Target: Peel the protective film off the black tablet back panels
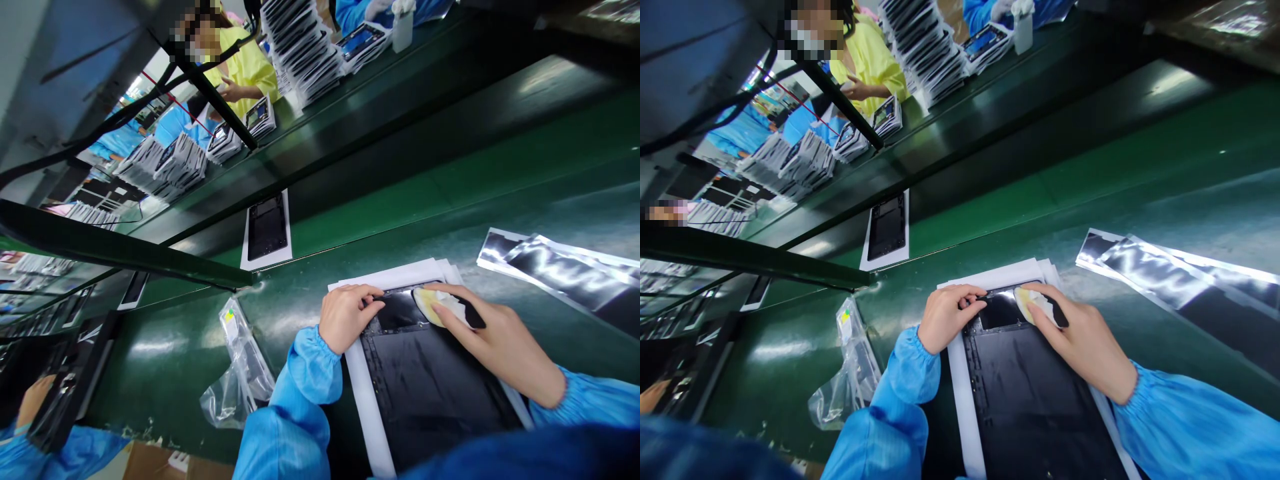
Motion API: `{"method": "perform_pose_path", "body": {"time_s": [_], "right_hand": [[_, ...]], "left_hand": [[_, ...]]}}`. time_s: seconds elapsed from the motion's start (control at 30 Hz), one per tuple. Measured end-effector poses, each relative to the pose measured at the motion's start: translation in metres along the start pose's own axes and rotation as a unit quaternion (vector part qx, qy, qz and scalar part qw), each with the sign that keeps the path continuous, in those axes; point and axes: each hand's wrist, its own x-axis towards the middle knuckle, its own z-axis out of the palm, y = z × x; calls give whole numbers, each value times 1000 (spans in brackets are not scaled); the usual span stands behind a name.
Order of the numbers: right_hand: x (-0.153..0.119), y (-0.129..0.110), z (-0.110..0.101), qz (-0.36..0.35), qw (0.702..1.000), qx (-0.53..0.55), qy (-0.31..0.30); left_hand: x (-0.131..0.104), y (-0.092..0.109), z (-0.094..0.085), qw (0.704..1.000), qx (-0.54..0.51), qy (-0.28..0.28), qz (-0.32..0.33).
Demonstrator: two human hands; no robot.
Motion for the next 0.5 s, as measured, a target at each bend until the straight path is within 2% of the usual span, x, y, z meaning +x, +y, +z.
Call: {"method": "perform_pose_path", "body": {"time_s": [0.37,0.5], "right_hand": [[0,1,0,4,1000,-16,-3],[0,1,1,6,1000,-11,-7]], "left_hand": [[-1,1,2,999,45,16,15],[-3,4,5,991,119,30,61]]}}
